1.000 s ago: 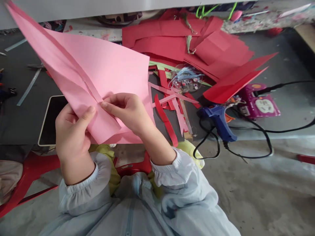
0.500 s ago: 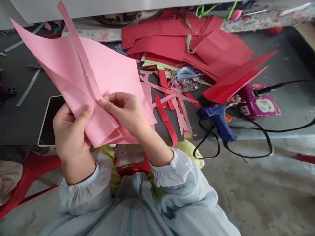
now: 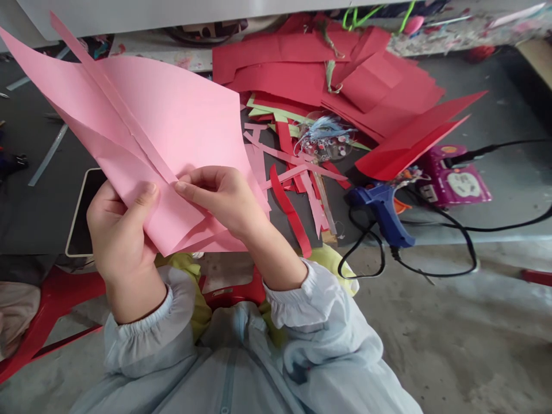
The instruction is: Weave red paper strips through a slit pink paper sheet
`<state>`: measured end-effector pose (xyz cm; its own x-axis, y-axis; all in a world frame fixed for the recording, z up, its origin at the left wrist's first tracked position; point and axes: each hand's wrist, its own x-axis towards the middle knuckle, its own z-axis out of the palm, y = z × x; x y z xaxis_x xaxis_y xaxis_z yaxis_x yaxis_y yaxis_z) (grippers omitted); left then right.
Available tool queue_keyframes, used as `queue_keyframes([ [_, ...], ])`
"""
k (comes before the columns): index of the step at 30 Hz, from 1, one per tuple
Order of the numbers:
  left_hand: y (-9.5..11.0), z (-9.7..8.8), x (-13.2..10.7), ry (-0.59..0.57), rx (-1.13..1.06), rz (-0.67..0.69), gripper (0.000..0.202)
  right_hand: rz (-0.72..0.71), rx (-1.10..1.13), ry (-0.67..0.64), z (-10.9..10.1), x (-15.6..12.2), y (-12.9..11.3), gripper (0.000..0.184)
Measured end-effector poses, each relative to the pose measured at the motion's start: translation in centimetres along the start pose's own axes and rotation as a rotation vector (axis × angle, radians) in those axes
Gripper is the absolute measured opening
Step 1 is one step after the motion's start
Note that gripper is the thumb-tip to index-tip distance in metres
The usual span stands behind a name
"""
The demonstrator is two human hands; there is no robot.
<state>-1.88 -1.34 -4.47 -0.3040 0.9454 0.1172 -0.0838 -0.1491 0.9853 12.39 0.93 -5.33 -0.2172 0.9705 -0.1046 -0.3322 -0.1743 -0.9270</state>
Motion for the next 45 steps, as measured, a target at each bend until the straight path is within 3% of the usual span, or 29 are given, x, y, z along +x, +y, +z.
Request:
queue_keyframes([
  [7,-0.2,0.0,0.2,0.013,-0.002,0.041,0.024,0.012,0.051,0.059,0.5,0.1,0.4,0.047],
  [16,-0.1,-0.3,0.2,0.072,0.051,0.046,0.025,0.031,-0.005,-0.046,-0.5,0.0,0.3,0.040],
  [27,0.0,-0.1,0.2,0.074,-0.015,0.042,0.022,0.043,0.096,0.023,0.1,0.1,0.7,0.041],
  [35,0.1,-0.3,0.5,0.101,0.023,0.053,0.025,0.125,-0.007,-0.074,-0.8,-0.1,0.0,0.040],
  [45,-0.1,0.2,0.1,0.009,0.014,0.010,0.032,-0.012,-0.002,0.016,-0.2,0.1,0.5,0.041],
])
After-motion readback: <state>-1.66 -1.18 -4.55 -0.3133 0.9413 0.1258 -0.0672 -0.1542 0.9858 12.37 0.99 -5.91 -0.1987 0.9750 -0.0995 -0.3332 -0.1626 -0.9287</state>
